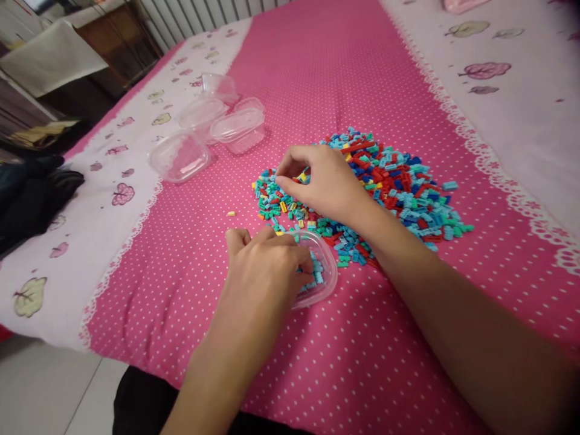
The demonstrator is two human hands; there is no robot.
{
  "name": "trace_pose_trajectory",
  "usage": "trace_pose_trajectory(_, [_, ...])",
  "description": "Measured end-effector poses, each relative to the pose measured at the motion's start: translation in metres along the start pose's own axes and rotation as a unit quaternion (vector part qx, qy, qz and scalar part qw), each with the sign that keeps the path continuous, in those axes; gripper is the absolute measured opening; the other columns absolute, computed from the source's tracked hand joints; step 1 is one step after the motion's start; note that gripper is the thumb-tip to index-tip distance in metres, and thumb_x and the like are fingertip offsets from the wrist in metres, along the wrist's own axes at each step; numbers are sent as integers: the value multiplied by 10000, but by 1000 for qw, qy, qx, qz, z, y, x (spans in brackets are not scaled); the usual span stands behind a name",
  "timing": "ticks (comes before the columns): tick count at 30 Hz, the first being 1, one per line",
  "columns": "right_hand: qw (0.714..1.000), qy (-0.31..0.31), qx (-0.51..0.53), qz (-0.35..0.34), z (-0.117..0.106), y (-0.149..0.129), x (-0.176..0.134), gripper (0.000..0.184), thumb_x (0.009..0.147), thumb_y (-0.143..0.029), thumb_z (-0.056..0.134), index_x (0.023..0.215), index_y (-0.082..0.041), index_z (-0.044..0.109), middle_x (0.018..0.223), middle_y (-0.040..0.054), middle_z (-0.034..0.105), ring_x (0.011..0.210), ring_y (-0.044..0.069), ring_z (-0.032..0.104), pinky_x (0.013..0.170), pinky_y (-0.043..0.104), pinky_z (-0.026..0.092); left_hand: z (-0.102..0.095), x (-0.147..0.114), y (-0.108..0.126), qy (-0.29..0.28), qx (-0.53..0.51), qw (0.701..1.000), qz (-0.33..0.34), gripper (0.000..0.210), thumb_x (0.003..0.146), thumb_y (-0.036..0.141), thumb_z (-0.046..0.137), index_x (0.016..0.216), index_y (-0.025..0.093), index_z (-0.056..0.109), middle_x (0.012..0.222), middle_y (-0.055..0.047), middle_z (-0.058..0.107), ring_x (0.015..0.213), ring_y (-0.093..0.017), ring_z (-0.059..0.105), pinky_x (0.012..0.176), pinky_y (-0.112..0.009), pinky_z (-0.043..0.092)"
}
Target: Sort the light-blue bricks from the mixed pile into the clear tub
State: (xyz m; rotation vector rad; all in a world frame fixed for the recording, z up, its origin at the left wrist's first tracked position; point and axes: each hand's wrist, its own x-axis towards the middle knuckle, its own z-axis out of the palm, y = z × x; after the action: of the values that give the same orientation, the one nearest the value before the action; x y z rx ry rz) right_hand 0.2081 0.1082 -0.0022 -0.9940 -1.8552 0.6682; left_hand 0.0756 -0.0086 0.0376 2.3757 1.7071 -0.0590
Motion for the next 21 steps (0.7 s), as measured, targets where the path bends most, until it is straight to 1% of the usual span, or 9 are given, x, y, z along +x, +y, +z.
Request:
trace_pose_trajectory(1, [1000, -1, -1, -1, 0, 0, 0, 53, 843, -128, 688, 820, -166, 717, 822, 32, 773, 779, 151, 705, 766, 281, 515, 0, 0, 0, 4, -4, 1000, 1, 219, 870, 182, 753, 667, 260, 722, 770, 40, 753, 819, -195, 545, 774, -422, 166])
trace_pose_trajectory(3, [1000, -4, -1, 0, 0, 0, 0, 50, 845, -132, 689, 821, -167, 715, 823, 32, 773, 778, 152, 704, 766, 283, 516, 1, -2, -2, 30, -13, 999, 17, 207, 880, 181, 746, 695, 271, 724, 771, 54, 747, 801, -187, 549, 772, -414, 169])
trace_pose_trajectory(7, [1000, -6, 2, 2, 1, 0, 0, 44, 848, -138, 690, 826, -165, 716, 822, 33, 772, 779, 152, 704, 765, 284, 513, -2, -10, -7, 77, -8, 997, 27, 169, 827, 130, 776, 765, 273, 710, 795, 72, 748, 798, -194, 578, 776, -399, 188])
trace_pose_trajectory(9, [1000, -6, 6, 2, 1, -2, 0, 42, 850, -144, 695, 825, -170, 716, 828, 28, 774, 789, 152, 706, 767, 282, 511, -8, -16, -11, 94, -4, 995, 25, 166, 817, 135, 789, 802, 279, 707, 814, 82, 747, 802, -196, 600, 784, -396, 208])
trace_pose_trajectory(11, [1000, -15, 9, 2, 1, -5, -1, 37, 852, -147, 697, 833, -167, 722, 839, 30, 778, 801, 153, 710, 772, 283, 509, -16, -23, -16, 115, -6, 993, 20, 130, 848, 179, 777, 839, 286, 705, 803, 86, 733, 775, -187, 615, 784, -391, 243])
trace_pose_trajectory(13, [999, -31, 12, -2, 0, -11, -2, 30, 854, -153, 705, 846, -159, 734, 846, 35, 782, 804, 155, 712, 771, 286, 506, -25, -31, -21, 149, -7, 989, -1, 82, 894, 211, 730, 886, 287, 701, 790, 83, 713, 731, -170, 621, 768, -382, 287])
trace_pose_trajectory(15, [998, -59, 20, -12, -3, -19, -3, 34, 857, -169, 716, 839, -161, 743, 843, 31, 784, 803, 153, 712, 770, 284, 505, -31, -39, -25, 197, -6, 980, -36, 101, 932, 219, 672, 992, 297, 693, 833, 79, 711, 722, -157, 628, 756, -370, 338])
trace_pose_trajectory(18, [990, -137, 36, -26, -12, -36, -6, 60, 870, -221, 732, 827, -185, 754, 815, 6, 780, 780, 150, 704, 729, 274, 500, -33, -45, -27, 248, -7, 966, -76, 200, 957, 237, 642, 1140, 316, 661, 950, 73, 721, 769, -152, 646, 783, -352, 409])
trace_pose_trajectory(21, [979, -194, 40, -41, -22, -50, -9, 59, 869, -239, 746, 820, -212, 764, 781, -26, 767, 762, 144, 694, 667, 259, 477, -31, -44, -23, 266, 9, 962, -60, 224, 970, 234, 643, 1180, 313, 648, 1039, 62, 734, 849, -163, 677, 813, -355, 429])
